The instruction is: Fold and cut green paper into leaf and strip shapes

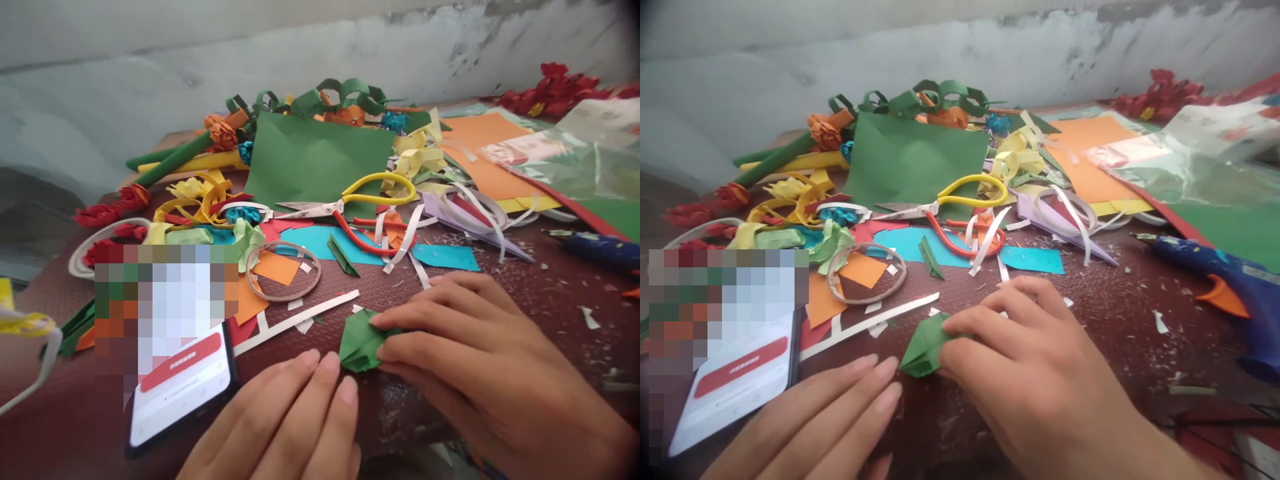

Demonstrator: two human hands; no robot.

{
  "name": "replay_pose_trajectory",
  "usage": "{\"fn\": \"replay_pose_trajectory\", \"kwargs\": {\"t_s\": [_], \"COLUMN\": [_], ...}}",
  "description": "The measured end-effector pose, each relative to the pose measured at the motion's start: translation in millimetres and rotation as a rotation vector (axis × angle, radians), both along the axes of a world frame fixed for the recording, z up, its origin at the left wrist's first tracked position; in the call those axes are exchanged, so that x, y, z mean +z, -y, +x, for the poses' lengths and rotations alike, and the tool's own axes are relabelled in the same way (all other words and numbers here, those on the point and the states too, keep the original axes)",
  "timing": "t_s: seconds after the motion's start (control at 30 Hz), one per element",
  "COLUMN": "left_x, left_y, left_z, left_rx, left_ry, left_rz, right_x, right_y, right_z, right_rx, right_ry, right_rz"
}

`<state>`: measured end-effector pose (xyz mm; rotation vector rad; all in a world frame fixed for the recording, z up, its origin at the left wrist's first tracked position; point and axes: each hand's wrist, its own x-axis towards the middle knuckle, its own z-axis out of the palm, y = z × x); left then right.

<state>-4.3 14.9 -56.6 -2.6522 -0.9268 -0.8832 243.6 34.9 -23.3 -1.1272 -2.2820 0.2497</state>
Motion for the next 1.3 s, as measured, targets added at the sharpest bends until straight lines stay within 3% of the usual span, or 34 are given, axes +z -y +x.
{"fn": "replay_pose_trajectory", "kwargs": {"t_s": [0.07,0.17,0.37,0.6,0.73,0.87,1.0,1.3], "left_x": [0.7,4.3,11.1,5.9,-1.3,-10.2,-14.4,-23.1], "left_y": [-2,-2,2,1,6,8,7,6], "left_z": [8,15,10,9,14,17,19,22], "left_rx": [-0.027,-0.038,-0.048,-0.061,-0.023,-0.017,0.028,0.051], "left_ry": [-0.053,-0.152,-0.250,-0.283,-0.205,-0.138,-0.104,-0.084], "left_rz": [0.054,0.004,-0.076,0.014,0.020,0.056,0.077,0.140], "right_x": [2.6,1.3,-6.1,-3.8,-4.1,-4.9,-4.5,-5.0], "right_y": [-4,-6,-4,-16,-13,-9,-9,-12], "right_z": [9,18,26,27,24,16,9,3], "right_rx": [0.094,0.182,0.186,0.249,0.180,0.025,-0.031,-0.062], "right_ry": [0.051,0.115,0.096,0.077,0.028,0.019,0.052,0.075], "right_rz": [0.019,0.066,0.112,0.192,0.165,-0.019,-0.160,-0.165]}}
